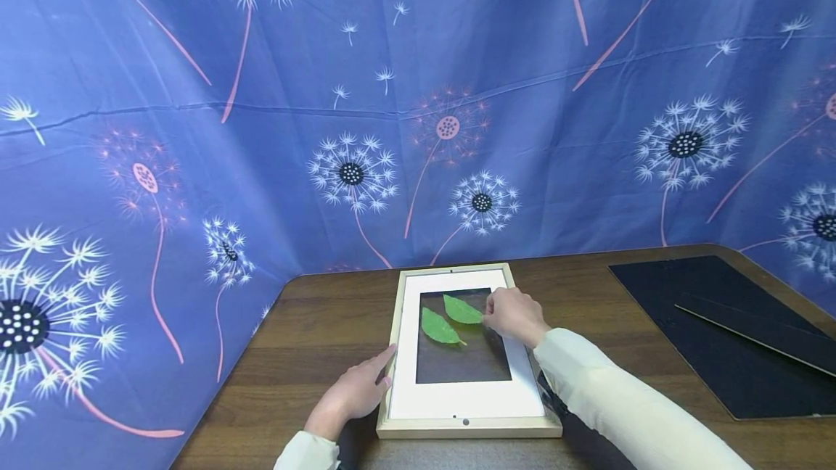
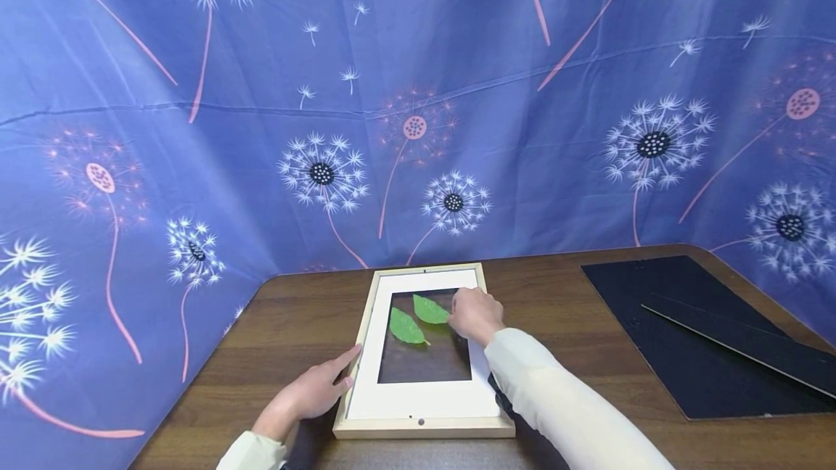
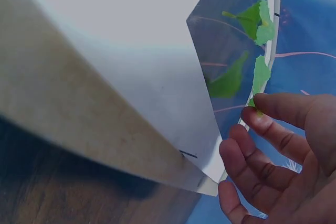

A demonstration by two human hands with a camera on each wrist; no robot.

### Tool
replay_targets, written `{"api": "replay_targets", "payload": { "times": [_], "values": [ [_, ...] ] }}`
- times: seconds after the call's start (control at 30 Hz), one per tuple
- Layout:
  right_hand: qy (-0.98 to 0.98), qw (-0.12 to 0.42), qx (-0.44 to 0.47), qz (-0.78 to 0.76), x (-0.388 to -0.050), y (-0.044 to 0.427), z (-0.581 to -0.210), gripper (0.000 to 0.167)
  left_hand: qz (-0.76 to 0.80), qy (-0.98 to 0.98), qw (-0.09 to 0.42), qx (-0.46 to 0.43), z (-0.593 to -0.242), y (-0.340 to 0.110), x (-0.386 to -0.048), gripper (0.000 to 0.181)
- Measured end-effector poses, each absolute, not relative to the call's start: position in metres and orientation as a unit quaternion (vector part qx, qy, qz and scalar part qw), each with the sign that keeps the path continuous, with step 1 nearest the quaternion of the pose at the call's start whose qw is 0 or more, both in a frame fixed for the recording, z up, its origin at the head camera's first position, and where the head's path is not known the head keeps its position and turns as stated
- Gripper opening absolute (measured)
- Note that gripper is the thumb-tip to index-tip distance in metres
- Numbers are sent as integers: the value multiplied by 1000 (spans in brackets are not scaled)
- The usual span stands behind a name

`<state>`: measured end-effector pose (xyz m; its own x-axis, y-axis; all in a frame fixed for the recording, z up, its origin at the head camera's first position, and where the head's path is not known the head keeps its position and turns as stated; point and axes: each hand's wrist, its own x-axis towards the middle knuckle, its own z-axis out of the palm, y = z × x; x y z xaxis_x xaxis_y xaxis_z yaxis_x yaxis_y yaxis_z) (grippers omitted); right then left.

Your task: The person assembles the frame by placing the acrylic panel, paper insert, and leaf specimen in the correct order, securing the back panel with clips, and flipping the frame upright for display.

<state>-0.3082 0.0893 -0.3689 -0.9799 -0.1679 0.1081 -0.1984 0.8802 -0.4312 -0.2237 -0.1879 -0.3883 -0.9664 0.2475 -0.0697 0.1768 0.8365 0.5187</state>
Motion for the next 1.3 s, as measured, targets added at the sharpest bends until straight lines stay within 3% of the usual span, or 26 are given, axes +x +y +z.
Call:
{"api": "replay_targets", "payload": {
  "times": [0.5, 0.9, 1.3],
  "values": [
    [-974, 35, 88, 204, -316, 85, -374, 26, 258, 958, 72, 103, -387, -188, -224, 50],
    [-974, 37, 98, 198, -318, 80, -376, 36, 262, 956, 72, 110, -391, -189, -227, 50],
    [-971, 10, 97, 220, -319, 83, -377, 36, 265, 955, 72, 113, -394, -191, -230, 50]
  ]
}}
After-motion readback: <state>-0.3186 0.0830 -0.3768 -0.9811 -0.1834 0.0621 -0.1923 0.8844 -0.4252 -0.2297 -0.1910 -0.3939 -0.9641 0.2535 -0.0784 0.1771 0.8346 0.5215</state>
